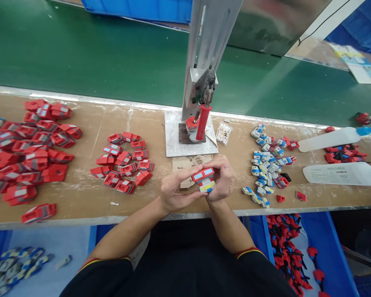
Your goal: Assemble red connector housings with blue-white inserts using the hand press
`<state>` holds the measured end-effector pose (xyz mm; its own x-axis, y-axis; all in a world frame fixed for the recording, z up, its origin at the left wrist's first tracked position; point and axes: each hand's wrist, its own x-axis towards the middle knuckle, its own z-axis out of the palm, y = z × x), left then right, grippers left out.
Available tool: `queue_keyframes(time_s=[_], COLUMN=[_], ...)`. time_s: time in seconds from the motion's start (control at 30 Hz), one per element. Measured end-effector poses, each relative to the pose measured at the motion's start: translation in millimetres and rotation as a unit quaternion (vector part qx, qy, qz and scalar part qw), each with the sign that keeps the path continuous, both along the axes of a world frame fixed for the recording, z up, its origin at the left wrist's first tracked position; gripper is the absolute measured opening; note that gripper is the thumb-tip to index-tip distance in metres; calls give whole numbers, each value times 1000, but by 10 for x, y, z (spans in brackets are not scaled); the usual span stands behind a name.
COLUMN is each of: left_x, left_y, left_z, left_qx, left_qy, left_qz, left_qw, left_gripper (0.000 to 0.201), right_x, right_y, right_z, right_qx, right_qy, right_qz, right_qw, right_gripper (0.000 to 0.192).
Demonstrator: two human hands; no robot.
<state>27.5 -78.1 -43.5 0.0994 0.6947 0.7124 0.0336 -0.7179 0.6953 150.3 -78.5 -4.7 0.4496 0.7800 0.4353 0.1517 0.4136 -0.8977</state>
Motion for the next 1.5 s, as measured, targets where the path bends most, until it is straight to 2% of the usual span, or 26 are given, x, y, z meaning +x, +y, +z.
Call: queue_keyframes(time_s=[0.17, 0.23, 0.37, 0.43, 0.5, 0.57, 0.67, 0.77, 0.87, 0.97, 1.07, 1.1, 1.2, 1.27, 1.3, 1.33, 1.4, 1.47, 1.5], left_x=[-4, 50, 96, -31, -267, -520, -709, -611, -456, -416, -453, -467, -494, -503, -507, -512, -524, -538, -545], left_y=[-10, -36, -59, 20, 196, 456, 909, 1255, 1391, 1389, 1368, 1367, 1381, 1395, 1401, 1405, 1409, 1409, 1410], left_z=[192, 246, 274, 319, 431, 594, 831, 955, 977, 968, 969, 970, 964, 948, 938, 926, 903, 884, 878], left_qx=[57, 61, -14, -49, -65, -82, -111, -124, -134, -143, -136, -135, -137, -139, -138, -137, -131, -132, -135], left_qy=[64, 83, 75, 93, 170, 295, 478, 585, 622, 617, 605, 605, 614, 621, 622, 622, 618, 615, 614], left_qz=[16, 14, -6, -14, -12, -14, -73, -128, -146, -144, -150, -150, -138, -132, -131, -131, -133, -135, -136], left_qw=[996, 995, 997, 994, 983, 952, 868, 791, 758, 760, 770, 770, 765, 760, 759, 760, 764, 766, 765], left_gripper=[66, 63, 51, 46, 43, 40, 38, 35, 34, 33, 33, 33, 39, 43, 45, 45, 46, 46, 47], right_x=[1, -24, -25, 103, 328, 571, 768, 749, 755, 847, 826, 774, 578, 510, 515, 549, 692, 882, 965], right_y=[19, 21, 16, 35, 100, 228, 518, 769, 804, 699, 742, 819, 1165, 1369, 1430, 1460, 1440, 1371, 1341], right_z=[27, 7, -82, -112, -101, -48, 53, 108, 172, 424, 947, 1156, 1732, 1950, 1976, 1939, 1675, 1217, 951], right_qx=[-57, -57, -49, -54, -42, -33, -61, -88, -83, -28, 21, 32, 82, 93, 97, 101, 119, 121, 89], right_qy=[6, 26, 51, 33, -10, -81, -183, -237, -224, -139, -87, -77, -67, -89, -100, -108, -116, -130, -154], right_qz=[-9, -16, 7, 53, 103, 154, 254, 346, 423, 482, 469, 454, 441, 420, 413, 409, 388, 323, 288], right_qw=[998, 998, 997, 997, 994, 984, 948, 904, 874, 865, 879, 887, 891, 899, 900, 901, 906, 930, 941], right_gripper=[49, 50, 46, 44, 43, 44, 47, 57, 57, 54, 61, 58, 25, 15, 16, 17, 24, 19, 13])
